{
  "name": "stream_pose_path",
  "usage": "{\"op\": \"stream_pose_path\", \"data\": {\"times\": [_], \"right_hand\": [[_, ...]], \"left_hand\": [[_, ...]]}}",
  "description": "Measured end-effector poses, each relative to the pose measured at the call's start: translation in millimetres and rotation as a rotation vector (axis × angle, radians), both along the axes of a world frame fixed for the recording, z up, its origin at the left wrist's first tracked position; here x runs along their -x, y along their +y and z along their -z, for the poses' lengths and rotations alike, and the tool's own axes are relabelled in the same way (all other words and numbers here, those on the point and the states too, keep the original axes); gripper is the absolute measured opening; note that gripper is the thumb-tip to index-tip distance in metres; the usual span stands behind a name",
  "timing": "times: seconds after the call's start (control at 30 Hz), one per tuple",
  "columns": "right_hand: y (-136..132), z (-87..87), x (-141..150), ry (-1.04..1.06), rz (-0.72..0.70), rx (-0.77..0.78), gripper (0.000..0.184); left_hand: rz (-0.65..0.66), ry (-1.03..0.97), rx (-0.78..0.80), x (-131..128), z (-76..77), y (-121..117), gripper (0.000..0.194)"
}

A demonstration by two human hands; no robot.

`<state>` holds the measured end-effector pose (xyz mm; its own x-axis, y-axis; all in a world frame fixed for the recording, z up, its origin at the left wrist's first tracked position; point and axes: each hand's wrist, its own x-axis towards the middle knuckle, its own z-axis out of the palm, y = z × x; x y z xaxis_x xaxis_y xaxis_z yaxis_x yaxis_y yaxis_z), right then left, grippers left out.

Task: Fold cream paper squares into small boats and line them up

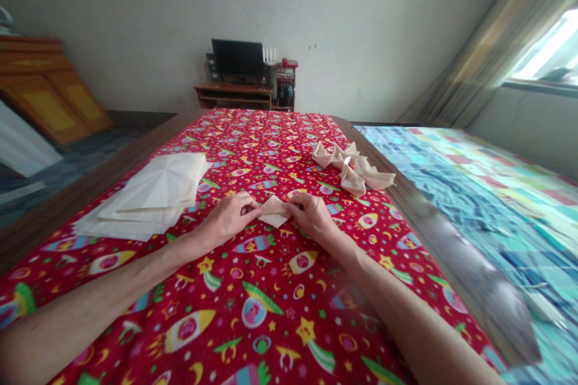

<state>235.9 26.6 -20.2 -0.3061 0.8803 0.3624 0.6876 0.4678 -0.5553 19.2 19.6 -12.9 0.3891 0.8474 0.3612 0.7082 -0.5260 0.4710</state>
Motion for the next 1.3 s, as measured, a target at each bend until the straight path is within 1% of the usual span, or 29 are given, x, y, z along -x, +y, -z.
{"op": "stream_pose_path", "data": {"times": [0.13, 0.27, 0.33, 0.43, 0.5, 0.73, 0.8, 0.83, 0.93, 1.0, 1.07, 1.13, 1.2, 1.3], "right_hand": [[-1, 3.6, 3, -0.118, 0.061, -0.082, 0.025], [-6, 8.0, 6, -0.187, 0.109, -0.287, 0.02], [-8, 9.1, 6, -0.225, 0.13, -0.351, 0.02], [-8, 7.6, 7, -0.287, 0.127, -0.356, 0.02], [-8, 4.9, 8, -0.307, 0.119, -0.344, 0.019], [-9, -1.5, 10, -0.352, 0.1, -0.277, 0.017], [-9, -3.4, 10, -0.359, 0.092, -0.25, 0.017], [-9, -4.7, 10, -0.364, 0.089, -0.232, 0.017], [-8, -8.3, 10, -0.369, 0.08, -0.174, 0.019], [-8, -8.7, 11, -0.341, 0.082, -0.145, 0.017], [-7, -7.2, 11, -0.308, 0.098, -0.146, 0.014], [-8, -5.0, 12, -0.312, 0.102, -0.187, 0.012], [-10, -3.9, 13, -0.365, 0.032, -0.244, 0.014], [-15, -5.4, 12, -0.462, -0.148, -0.294, 0.021]], "left_hand": [[-0.026, 0.04, 0.044, 1, -2.4, 3, 0.013], [-0.104, 0.16, 0.043, -1, -5.3, 1, 0.017], [-0.154, 0.242, 0.017, -4, -6.5, -3, 0.018], [-0.204, 0.342, -0.025, -8, -7.2, -8, 0.022], [-0.22, 0.371, -0.038, -9, -7.0, -9, 0.025], [-0.211, 0.355, -0.046, -7, -4.1, -6, 0.021], [-0.185, 0.319, -0.124, -6, -3.2, -5, 0.017], [-0.157, 0.299, -0.18, -6, -2.8, -5, 0.018], [-0.014, 0.3, -0.337, -7, -2.2, -3, 0.021], [0.076, 0.343, -0.384, -8, -2.2, -2, 0.02], [0.142, 0.378, -0.39, -8, -2.3, -1, 0.021], [0.201, 0.385, -0.361, -6, -2.6, -2, 0.022], [0.243, 0.384, -0.324, -4, -2.5, -5, 0.028], [0.257, 0.409, -0.275, 0, -1.5, -11, 0.046]]}}
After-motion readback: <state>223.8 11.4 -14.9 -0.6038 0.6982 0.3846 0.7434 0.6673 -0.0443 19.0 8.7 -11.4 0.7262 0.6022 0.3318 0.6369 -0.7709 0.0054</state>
